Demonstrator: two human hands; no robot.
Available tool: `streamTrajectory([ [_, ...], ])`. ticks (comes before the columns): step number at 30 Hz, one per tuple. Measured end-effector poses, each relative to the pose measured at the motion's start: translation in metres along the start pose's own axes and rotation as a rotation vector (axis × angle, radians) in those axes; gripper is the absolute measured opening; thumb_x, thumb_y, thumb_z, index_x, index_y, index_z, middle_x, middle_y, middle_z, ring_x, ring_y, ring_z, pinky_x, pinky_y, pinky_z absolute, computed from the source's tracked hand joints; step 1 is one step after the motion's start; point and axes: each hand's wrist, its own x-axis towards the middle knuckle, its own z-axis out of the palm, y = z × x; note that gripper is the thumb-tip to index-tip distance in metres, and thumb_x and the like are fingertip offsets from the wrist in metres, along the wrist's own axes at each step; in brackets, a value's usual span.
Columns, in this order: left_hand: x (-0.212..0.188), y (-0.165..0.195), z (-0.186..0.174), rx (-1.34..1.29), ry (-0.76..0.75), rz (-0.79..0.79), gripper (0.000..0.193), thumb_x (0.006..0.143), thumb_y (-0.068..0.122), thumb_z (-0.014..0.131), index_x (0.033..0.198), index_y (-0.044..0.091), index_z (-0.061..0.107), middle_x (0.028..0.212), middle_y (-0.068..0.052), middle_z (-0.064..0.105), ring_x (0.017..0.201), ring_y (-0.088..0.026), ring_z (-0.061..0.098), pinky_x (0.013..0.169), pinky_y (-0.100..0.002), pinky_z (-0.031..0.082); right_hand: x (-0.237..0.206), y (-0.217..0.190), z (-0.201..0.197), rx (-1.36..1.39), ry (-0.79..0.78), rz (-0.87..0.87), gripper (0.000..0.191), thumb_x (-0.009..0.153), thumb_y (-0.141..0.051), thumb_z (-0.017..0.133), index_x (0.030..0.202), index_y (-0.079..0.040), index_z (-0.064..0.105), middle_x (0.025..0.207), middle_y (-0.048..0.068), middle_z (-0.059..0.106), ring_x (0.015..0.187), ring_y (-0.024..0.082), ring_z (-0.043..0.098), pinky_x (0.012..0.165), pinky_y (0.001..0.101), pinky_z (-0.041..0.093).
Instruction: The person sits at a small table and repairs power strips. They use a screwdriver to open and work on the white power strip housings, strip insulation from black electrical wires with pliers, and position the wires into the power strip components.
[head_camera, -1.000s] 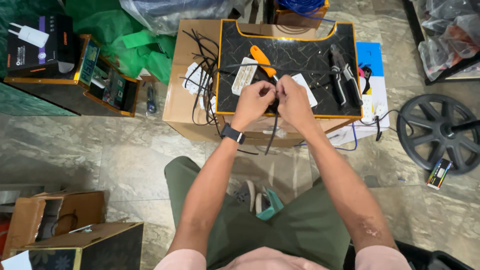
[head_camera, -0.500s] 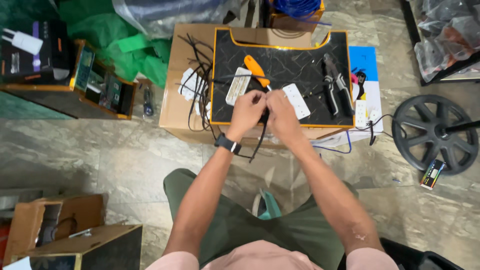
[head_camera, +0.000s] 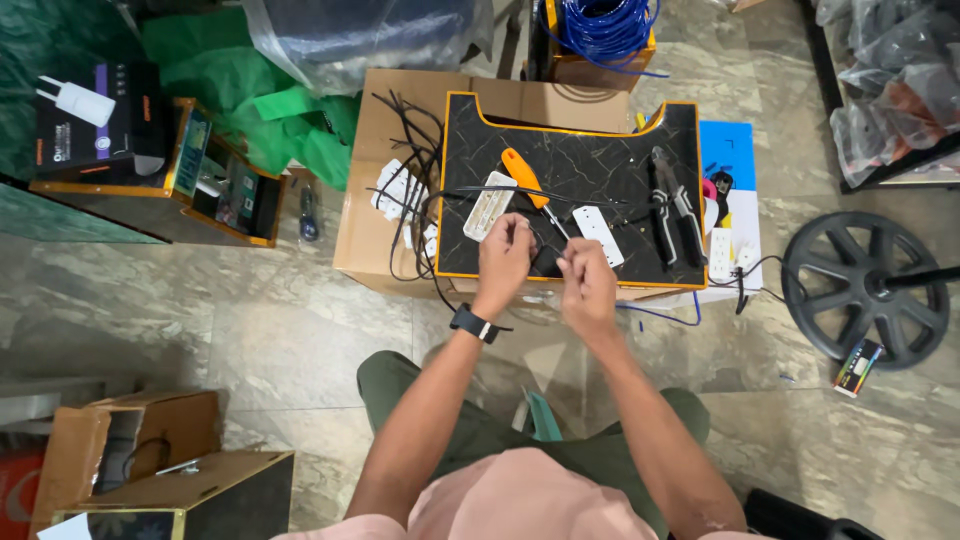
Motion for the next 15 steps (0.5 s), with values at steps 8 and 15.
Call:
streamTrajectory([
  [8, 0.003, 0.003, -0.011, -0.125, -0.245, -0.009, 0.029, 0.097, 0.015, 0.067, 0.121, -0.001, 0.062, 0.093, -0.003, 0.073, 0.081, -0.006, 0.069, 0.074, -0.021, 0.057, 0.015, 0.026, 0.009, 0.376, 0.055, 0.182, 0.022, 0.099, 0.017, 0.053, 0.107, -0.002, 0.045, 0.11, 0.007, 0.053, 0.098, 0.013, 0.06, 0.093, 0.0279, 0.054],
  [15, 0.002, 0.0, -0.017, -0.048, -0.241, 0.03, 0.015, 0.103, 0.011, 0.065, 0.103, -0.004, 0.068, 0.084, -0.005, 0.073, 0.077, -0.007, 0.067, 0.07, -0.024, 0.054, 0.017, 0.011, 0.013, 0.327, -0.006, 0.267, 0.017, 0.101, 0.01, 0.059, 0.115, 0.001, 0.057, 0.105, 0.007, 0.061, 0.095, 0.015, 0.066, 0.088, 0.0279, 0.056],
])
